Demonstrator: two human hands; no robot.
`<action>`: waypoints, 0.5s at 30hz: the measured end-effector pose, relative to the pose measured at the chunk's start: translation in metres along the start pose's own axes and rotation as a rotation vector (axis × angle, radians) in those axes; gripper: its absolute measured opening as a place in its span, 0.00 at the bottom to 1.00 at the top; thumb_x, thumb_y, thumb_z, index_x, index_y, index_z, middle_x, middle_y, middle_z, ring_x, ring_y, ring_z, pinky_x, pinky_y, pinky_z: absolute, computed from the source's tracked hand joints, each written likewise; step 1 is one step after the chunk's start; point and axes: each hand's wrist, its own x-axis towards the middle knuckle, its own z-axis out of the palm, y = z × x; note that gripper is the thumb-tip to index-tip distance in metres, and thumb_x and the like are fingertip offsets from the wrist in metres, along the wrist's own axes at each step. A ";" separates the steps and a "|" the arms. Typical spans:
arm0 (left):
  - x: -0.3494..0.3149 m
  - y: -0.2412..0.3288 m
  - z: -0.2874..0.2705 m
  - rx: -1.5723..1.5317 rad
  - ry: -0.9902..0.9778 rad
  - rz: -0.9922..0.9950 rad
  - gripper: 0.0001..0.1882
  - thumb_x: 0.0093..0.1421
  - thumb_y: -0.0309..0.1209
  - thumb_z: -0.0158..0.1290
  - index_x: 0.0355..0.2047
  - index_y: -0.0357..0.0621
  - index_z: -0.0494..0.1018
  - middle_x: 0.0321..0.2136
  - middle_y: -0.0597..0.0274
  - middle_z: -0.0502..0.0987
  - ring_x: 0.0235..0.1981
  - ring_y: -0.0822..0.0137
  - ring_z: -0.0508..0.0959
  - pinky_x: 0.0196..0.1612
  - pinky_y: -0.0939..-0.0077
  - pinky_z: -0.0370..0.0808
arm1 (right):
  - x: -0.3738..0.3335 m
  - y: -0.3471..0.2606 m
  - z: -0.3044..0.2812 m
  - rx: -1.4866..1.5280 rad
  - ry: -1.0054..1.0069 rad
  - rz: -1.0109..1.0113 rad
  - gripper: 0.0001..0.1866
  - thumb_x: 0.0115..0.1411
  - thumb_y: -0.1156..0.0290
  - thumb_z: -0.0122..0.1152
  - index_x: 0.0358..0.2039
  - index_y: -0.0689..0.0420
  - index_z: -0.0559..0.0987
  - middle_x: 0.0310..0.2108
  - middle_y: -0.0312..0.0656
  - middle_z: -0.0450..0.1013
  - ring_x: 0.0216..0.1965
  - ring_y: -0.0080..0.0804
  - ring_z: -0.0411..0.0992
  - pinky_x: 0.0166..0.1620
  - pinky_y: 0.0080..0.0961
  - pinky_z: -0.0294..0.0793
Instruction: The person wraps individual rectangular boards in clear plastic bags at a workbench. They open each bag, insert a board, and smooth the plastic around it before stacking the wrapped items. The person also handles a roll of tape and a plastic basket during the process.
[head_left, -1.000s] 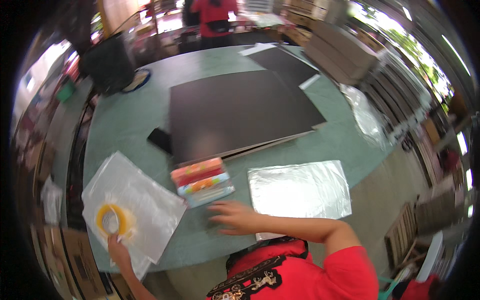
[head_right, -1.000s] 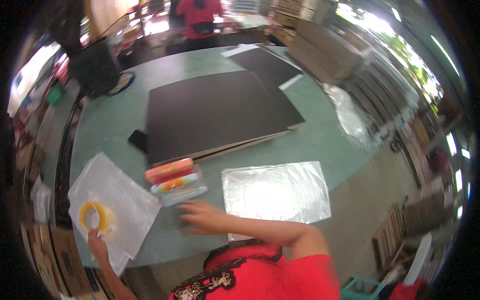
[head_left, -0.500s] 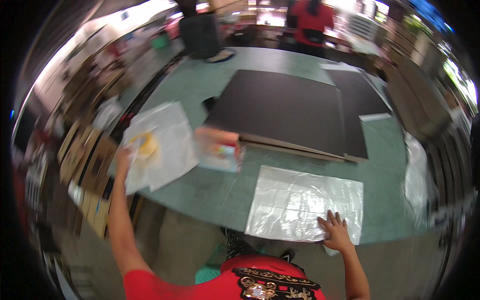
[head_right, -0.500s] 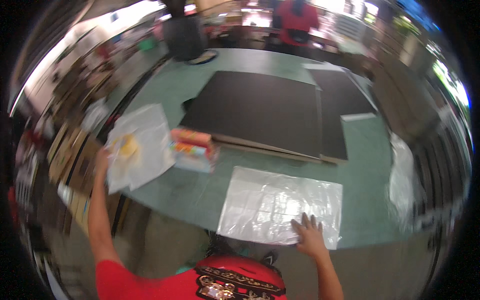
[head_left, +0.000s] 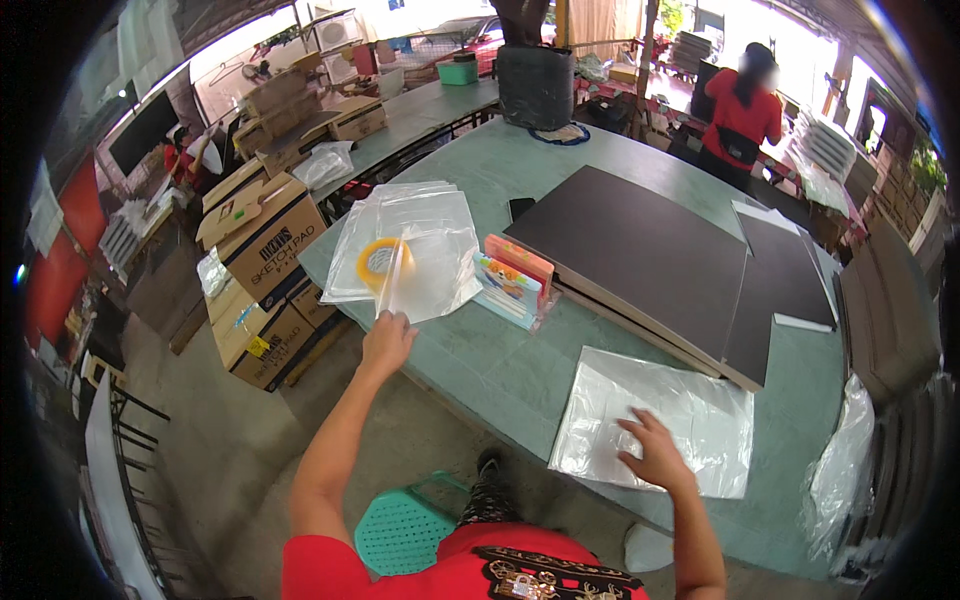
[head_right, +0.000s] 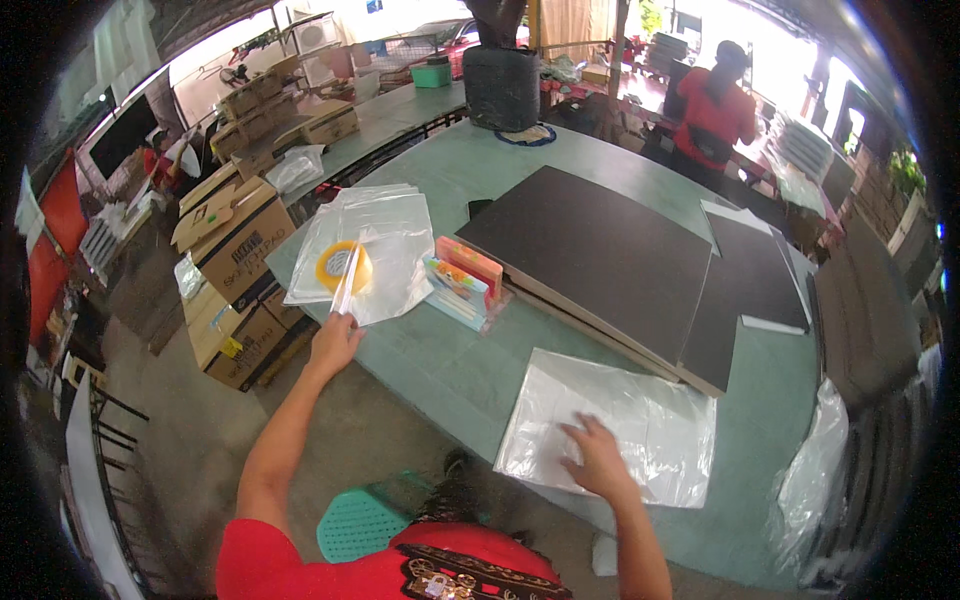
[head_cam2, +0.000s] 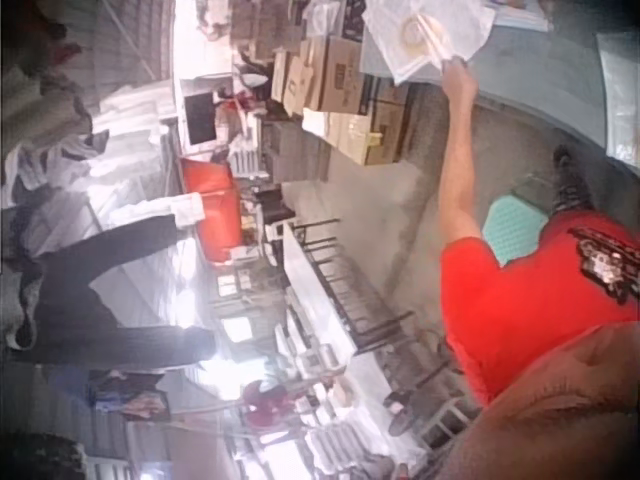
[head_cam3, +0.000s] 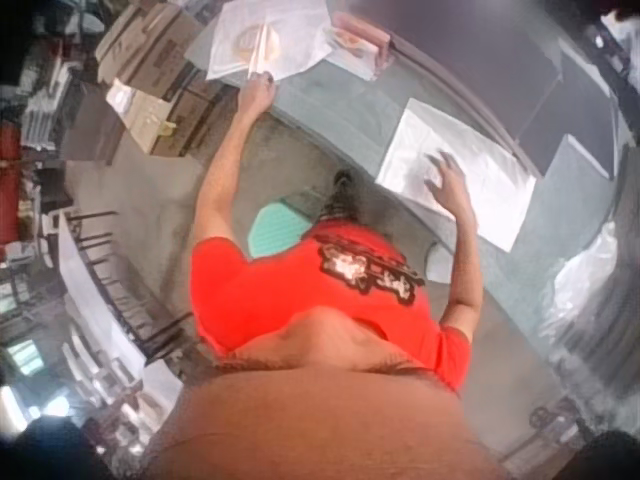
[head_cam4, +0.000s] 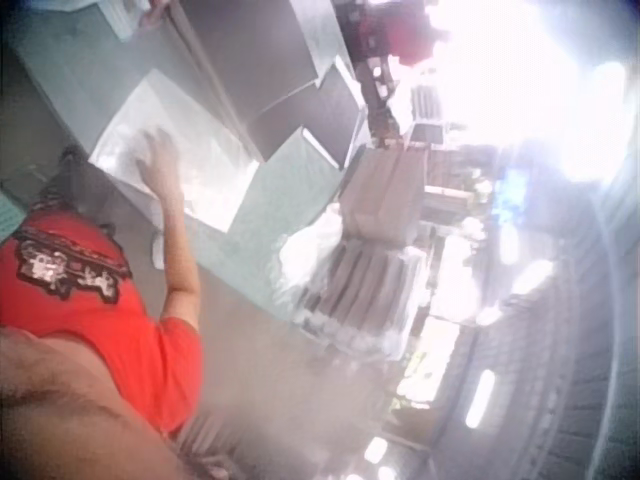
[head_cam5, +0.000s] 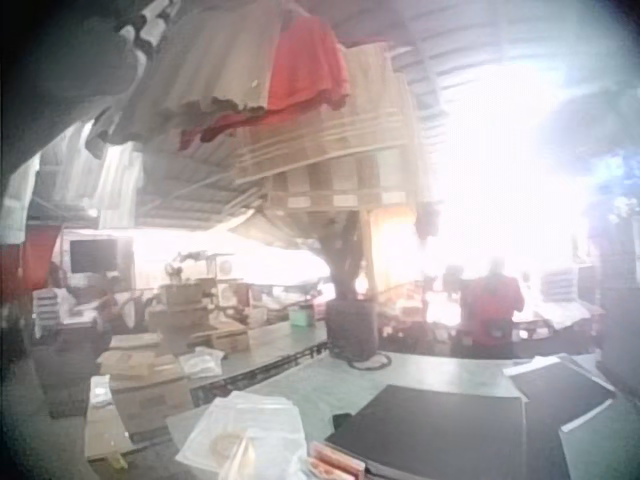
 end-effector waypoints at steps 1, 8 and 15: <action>0.008 -0.005 -0.001 -0.050 0.087 -0.072 0.14 0.51 0.40 0.48 0.33 0.45 0.66 0.35 0.47 0.67 0.35 0.50 0.71 0.34 0.59 0.68 | 0.024 -0.016 0.003 0.084 -0.007 -0.064 0.25 0.43 0.69 0.60 0.44 0.55 0.68 0.49 0.51 0.60 0.51 0.48 0.57 0.52 0.34 0.58; 0.095 -0.153 -0.016 -0.041 0.720 -0.204 0.13 0.52 0.40 0.47 0.30 0.42 0.67 0.23 0.51 0.74 0.28 0.49 0.74 0.31 0.59 0.68 | 0.194 -0.080 0.066 0.410 -0.145 -0.183 0.21 0.47 0.70 0.56 0.44 0.56 0.68 0.42 0.47 0.66 0.42 0.45 0.66 0.46 0.31 0.64; 0.182 -0.182 0.068 -0.444 -0.065 -0.475 0.29 0.42 0.49 0.54 0.33 0.33 0.67 0.31 0.42 0.73 0.34 0.46 0.73 0.38 0.62 0.69 | 0.373 -0.193 0.140 0.179 0.139 -0.617 0.23 0.45 0.77 0.51 0.45 0.54 0.68 0.43 0.46 0.65 0.48 0.40 0.61 0.48 0.32 0.61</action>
